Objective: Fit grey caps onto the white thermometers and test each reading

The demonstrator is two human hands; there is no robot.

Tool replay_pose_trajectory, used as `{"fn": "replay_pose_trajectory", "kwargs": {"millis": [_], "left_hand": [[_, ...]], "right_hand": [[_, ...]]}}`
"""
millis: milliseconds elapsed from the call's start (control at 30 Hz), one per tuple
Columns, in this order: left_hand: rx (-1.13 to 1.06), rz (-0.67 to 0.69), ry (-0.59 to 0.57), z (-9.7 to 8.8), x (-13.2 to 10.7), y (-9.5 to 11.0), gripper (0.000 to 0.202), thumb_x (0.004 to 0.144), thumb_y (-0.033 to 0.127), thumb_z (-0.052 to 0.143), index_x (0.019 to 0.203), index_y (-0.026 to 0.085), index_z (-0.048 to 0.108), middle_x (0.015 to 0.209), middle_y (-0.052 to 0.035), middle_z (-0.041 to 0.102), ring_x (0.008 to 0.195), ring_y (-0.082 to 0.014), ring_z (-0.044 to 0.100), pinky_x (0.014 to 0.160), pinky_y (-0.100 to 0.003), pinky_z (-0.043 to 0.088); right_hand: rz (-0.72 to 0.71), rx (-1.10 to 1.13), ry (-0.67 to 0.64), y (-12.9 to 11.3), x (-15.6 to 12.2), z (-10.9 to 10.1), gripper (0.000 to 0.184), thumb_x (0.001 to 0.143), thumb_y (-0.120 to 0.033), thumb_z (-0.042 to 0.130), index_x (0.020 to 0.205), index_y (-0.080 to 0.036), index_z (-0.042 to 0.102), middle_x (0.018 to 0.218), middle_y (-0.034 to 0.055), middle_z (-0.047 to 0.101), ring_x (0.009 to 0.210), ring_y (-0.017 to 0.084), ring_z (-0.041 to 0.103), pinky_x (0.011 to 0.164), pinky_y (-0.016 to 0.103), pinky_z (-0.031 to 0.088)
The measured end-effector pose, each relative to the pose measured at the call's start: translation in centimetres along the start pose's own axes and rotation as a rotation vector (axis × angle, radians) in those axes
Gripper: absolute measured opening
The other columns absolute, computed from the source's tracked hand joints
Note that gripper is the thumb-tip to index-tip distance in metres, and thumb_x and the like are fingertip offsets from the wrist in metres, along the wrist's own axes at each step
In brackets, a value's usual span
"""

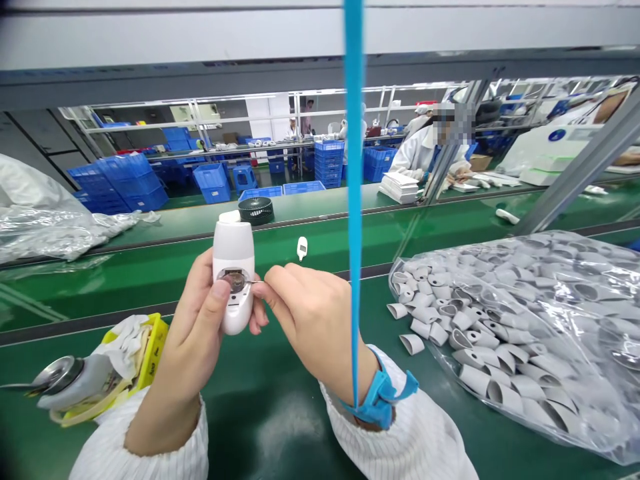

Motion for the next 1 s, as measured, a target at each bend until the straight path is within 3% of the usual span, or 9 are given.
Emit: {"fn": "replay_pose_trajectory", "kwargs": {"millis": [100, 167, 300, 367, 467, 600, 733, 867, 1000], "left_hand": [[0.207, 0.105, 0.114, -0.1, -0.2, 0.3, 0.033, 0.105, 0.039, 0.049, 0.135, 0.027, 0.050, 0.098, -0.0018, 0.065, 0.074, -0.0135, 0.062, 0.066, -0.025, 0.052], [0.252, 0.089, 0.129, -0.1, -0.2, 0.3, 0.031, 0.105, 0.039, 0.048, 0.134, 0.026, 0.051, 0.092, -0.0008, 0.063, 0.068, -0.0117, 0.058, 0.062, -0.023, 0.049], [-0.053, -0.155, -0.018, 0.1, 0.3, -0.9, 0.025, 0.105, 0.043, 0.046, 0.118, 0.023, 0.053, 0.073, 0.0038, 0.058, 0.047, -0.0076, 0.049, 0.041, -0.017, 0.039], [-0.198, -0.244, -0.064, 0.1, 0.5, -1.2, 0.023, 0.103, 0.042, 0.048, 0.108, 0.021, 0.053, 0.069, 0.0041, 0.058, 0.041, -0.0062, 0.046, 0.036, -0.016, 0.035], [-0.225, -0.303, -0.070, -0.2, 0.7, -1.7, 0.028, 0.102, 0.039, 0.049, 0.121, 0.020, 0.053, 0.067, 0.0039, 0.059, 0.040, -0.0063, 0.047, 0.036, -0.014, 0.036], [-0.209, -0.368, -0.166, 0.1, 0.4, -2.0, 0.042, 0.097, 0.026, 0.048, 0.139, 0.020, 0.051, 0.074, 0.0021, 0.061, 0.045, -0.0056, 0.049, 0.041, -0.014, 0.040], [-0.235, -0.375, -0.204, 0.5, 0.0, -1.9, 0.062, 0.090, 0.013, 0.045, 0.151, 0.025, 0.044, 0.080, 0.0014, 0.062, 0.051, -0.0069, 0.053, 0.045, -0.015, 0.044], [-0.230, -0.318, -0.174, 0.7, -0.2, -1.6, 0.066, 0.091, 0.011, 0.045, 0.154, 0.029, 0.041, 0.084, 0.0015, 0.061, 0.056, -0.0073, 0.054, 0.047, -0.016, 0.044], [-0.203, -0.254, -0.105, 0.7, -0.2, -1.3, 0.068, 0.092, 0.014, 0.049, 0.157, 0.027, 0.036, 0.081, 0.0024, 0.060, 0.057, -0.0076, 0.052, 0.049, -0.017, 0.045]], "right_hand": [[0.015, -0.101, 0.025, 0.0, -0.1, -0.2, 0.038, 0.104, -0.028, 0.052, 0.067, -0.021, 0.053, 0.057, -0.0007, 0.056, 0.051, 0.011, 0.047, 0.053, 0.027, 0.029], [0.027, -0.071, -0.001, 0.5, 0.0, 0.0, 0.036, 0.104, -0.029, 0.053, 0.068, -0.020, 0.055, 0.058, -0.0008, 0.056, 0.051, 0.011, 0.048, 0.053, 0.027, 0.029], [0.017, 0.278, -0.122, 1.7, 0.3, 1.3, 0.032, 0.103, -0.027, 0.056, 0.071, -0.020, 0.056, 0.059, -0.0036, 0.056, 0.050, 0.009, 0.048, 0.052, 0.022, 0.036], [-0.025, 0.328, -0.076, 2.0, 0.5, 1.4, 0.027, 0.102, -0.026, 0.058, 0.075, -0.019, 0.059, 0.061, -0.0035, 0.058, 0.051, 0.009, 0.049, 0.052, 0.021, 0.038], [-0.197, 0.181, 0.041, 1.3, 0.5, 0.8, 0.008, 0.100, -0.019, 0.060, 0.095, -0.017, 0.066, 0.067, -0.0021, 0.064, 0.055, 0.010, 0.054, 0.056, 0.022, 0.040], [-0.368, 0.088, 0.026, 0.4, 0.2, 0.7, 0.018, 0.098, -0.007, 0.056, 0.107, -0.016, 0.068, 0.066, -0.0014, 0.066, 0.058, 0.012, 0.058, 0.056, 0.024, 0.042], [-0.292, 0.209, 0.153, 0.8, -0.2, 0.1, 0.013, 0.096, -0.007, 0.062, 0.101, -0.018, 0.068, 0.070, -0.0003, 0.070, 0.060, 0.011, 0.062, 0.057, 0.023, 0.047], [-0.147, 0.295, 0.332, 1.1, -0.7, -0.9, 0.015, 0.092, -0.008, 0.069, 0.099, -0.021, 0.070, 0.077, 0.0002, 0.073, 0.063, 0.010, 0.065, 0.051, 0.021, 0.047], [-0.222, 0.162, 0.268, 0.0, -0.8, -1.4, 0.015, 0.095, -0.009, 0.065, 0.103, -0.022, 0.066, 0.077, 0.0009, 0.075, 0.064, 0.012, 0.069, 0.054, 0.022, 0.052]]}}
Point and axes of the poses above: each hand's wrist, its own x-axis towards the middle knuckle, its own z-axis out of the palm, y = z × x, the point moved 6 cm from there along x, towards the middle knuckle
